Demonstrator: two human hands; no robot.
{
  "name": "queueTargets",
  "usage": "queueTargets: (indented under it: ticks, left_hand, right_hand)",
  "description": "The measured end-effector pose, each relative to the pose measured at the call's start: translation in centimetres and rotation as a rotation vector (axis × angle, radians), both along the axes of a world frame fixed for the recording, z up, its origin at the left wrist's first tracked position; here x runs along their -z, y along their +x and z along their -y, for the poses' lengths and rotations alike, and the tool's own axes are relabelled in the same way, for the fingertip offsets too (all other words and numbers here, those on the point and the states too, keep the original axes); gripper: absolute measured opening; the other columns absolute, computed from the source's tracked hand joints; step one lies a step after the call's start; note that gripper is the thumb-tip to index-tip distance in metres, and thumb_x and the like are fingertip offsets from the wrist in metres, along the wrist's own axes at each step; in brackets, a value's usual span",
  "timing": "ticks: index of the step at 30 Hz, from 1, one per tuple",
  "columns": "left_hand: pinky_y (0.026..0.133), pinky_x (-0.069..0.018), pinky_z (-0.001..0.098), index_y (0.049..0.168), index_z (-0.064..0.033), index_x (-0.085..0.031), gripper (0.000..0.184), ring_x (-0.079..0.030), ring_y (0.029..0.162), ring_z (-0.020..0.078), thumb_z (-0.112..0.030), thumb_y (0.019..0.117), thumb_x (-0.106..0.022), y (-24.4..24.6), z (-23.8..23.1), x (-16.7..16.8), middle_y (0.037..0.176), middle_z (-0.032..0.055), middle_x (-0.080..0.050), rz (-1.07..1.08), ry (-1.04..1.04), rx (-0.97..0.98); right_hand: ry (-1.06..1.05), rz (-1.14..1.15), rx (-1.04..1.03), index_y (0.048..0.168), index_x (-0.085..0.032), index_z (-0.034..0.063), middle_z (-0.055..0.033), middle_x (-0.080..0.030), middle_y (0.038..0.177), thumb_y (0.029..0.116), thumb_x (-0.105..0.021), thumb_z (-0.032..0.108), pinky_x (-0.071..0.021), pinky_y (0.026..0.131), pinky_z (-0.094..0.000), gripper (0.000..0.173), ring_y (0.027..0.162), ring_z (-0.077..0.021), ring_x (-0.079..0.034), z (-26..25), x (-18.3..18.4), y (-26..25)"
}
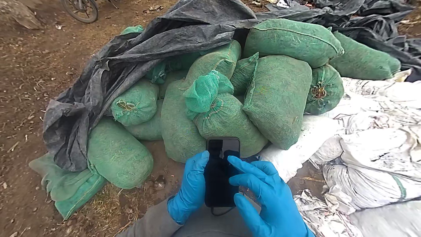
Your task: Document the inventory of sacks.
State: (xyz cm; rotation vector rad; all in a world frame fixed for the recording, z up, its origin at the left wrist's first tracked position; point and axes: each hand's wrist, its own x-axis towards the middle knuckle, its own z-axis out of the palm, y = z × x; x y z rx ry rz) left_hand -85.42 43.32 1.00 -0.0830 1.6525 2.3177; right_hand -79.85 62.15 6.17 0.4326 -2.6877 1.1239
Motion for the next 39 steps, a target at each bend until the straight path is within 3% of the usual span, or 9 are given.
queueTargets:
  ticks: [13, 29, 39]
  left_hand:
    - [0.082, -0.0626, 0.0427, 0.104, -0.0025, -0.071, 0.050, -0.074, 0.090, 0.0236, -0.031, 0.1103, -0.031, -0.6, -0.1, 0.0, 0.095, 0.0169, -0.073, 0.059, 0.024, -0.039]
    - [0.086, -0.0621, 0.0445, 0.109, -0.0038, -0.071, 0.051, -0.073, 0.095, 0.0242, -0.031, 0.1107, -0.029, -1.1, 0.1, 0.3, 0.101, 0.0169, -0.074, 0.088, 0.016, -0.049]
    - [0.085, -0.0622, 0.0441, 0.109, -0.0033, -0.071, 0.052, -0.074, 0.094, 0.0237, -0.032, 0.1113, -0.027, -1.0, 0.2, 0.2, 0.100, 0.0169, -0.074, 0.093, 0.012, -0.048]
  right_hand:
    - [-0.077, 0.066, 0.043, 0.094, -0.072, 0.0238, 0.0039, -0.066, 0.139, 0.1019, -0.043, 0.044, -0.0466, 0.094, -0.0330, 0.036, 0.118, -0.0136, -0.060, -1.2, 1.0, 1.7]
    - [0.006, 0.174, -0.115, 0.090, -0.074, 0.0201, 0.0019, -0.067, 0.138, 0.1013, -0.047, 0.046, -0.0462, 0.092, -0.0365, 0.038, 0.115, -0.0179, -0.061, -0.3, 1.3, 2.5]
    - [-0.054, 0.120, -0.102, 0.087, -0.071, 0.0208, 0.0024, -0.068, 0.135, 0.1024, -0.046, 0.045, -0.0455, 0.090, -0.0329, 0.038, 0.112, -0.0150, -0.061, -0.5, 1.3, 2.5]
